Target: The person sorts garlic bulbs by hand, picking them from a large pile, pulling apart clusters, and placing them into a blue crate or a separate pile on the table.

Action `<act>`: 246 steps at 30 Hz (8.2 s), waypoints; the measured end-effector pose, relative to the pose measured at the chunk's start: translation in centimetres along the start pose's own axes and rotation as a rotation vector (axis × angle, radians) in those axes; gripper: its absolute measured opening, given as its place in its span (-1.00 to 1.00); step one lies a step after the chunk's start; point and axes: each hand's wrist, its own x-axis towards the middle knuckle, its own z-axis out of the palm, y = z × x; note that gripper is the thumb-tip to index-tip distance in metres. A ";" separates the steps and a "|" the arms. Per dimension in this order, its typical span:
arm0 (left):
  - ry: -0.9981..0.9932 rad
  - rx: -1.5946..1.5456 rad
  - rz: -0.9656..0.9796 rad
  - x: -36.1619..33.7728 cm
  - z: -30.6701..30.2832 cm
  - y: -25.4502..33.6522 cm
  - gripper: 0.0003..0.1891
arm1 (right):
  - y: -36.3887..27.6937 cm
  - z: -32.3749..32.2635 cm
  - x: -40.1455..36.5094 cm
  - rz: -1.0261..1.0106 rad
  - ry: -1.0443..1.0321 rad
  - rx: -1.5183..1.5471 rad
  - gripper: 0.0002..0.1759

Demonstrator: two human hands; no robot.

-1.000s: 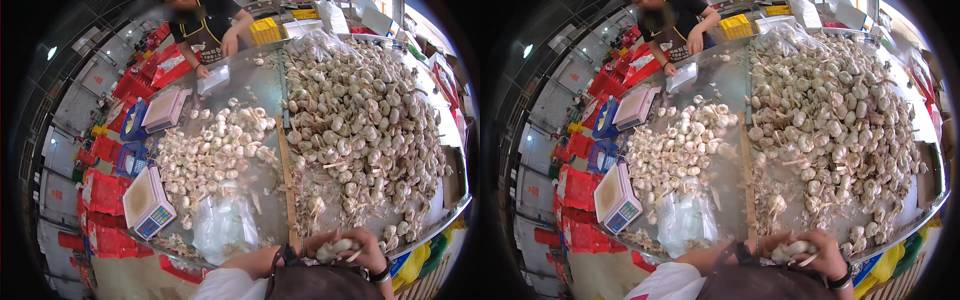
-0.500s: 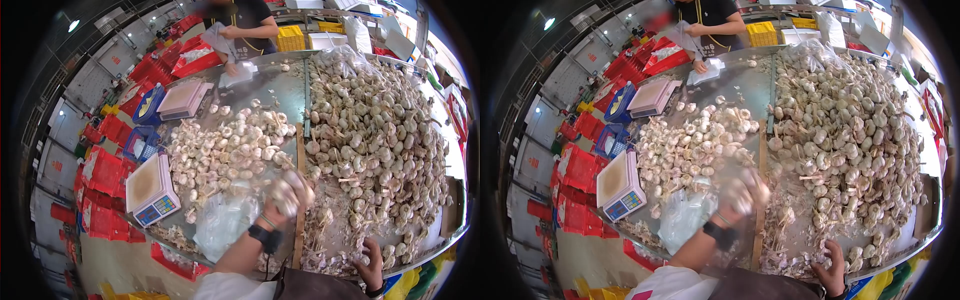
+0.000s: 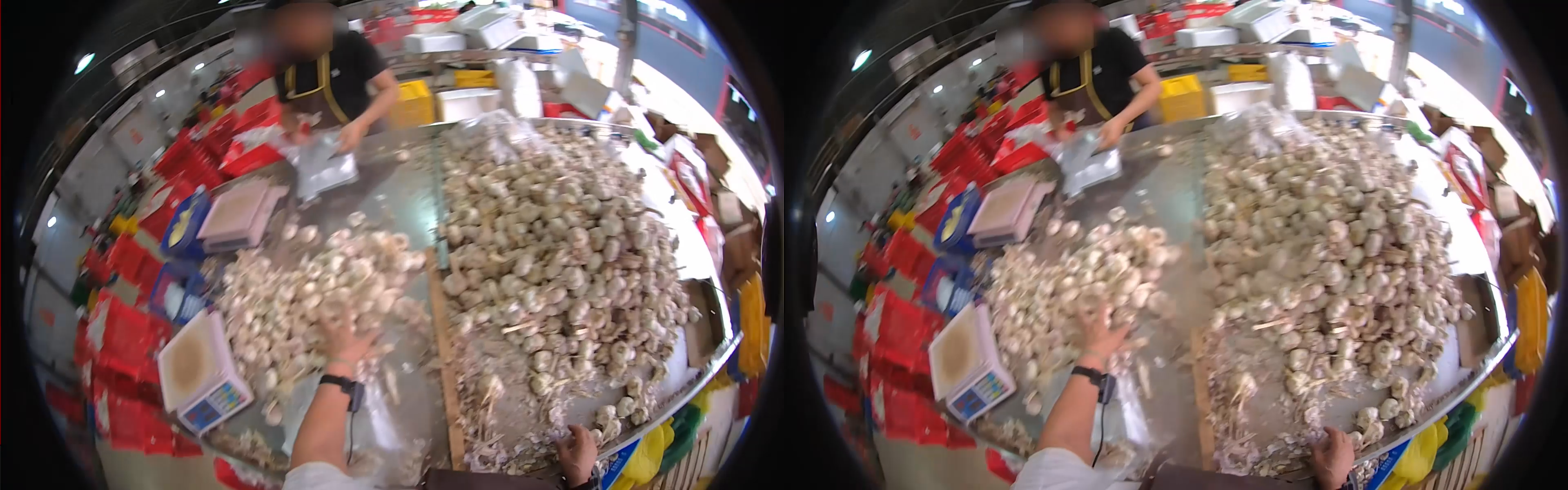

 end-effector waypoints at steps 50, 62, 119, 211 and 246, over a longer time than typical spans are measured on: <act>-0.408 0.259 1.022 -26.9 11.5 31.0 -0.17 | 15.7 -16.8 24.4 -0.085 0.270 0.001 -0.09; -0.454 -0.011 0.718 -28.9 12.3 30.8 0.05 | 12.2 -15.8 24.3 -0.179 -0.250 -0.216 0.30; -0.383 -0.383 1.117 -25.4 3.4 25.1 -0.80 | 7.6 -10.8 3.7 0.153 -0.025 0.137 -0.59; 0.025 -1.265 -0.218 -1.8 -5.2 13.3 -0.31 | 4.2 -8.0 9.7 0.055 -0.356 0.117 -0.29; -0.585 -0.134 1.097 -27.4 10.0 26.8 -0.53 | 16.3 -11.2 27.5 0.322 -0.073 -0.030 -0.65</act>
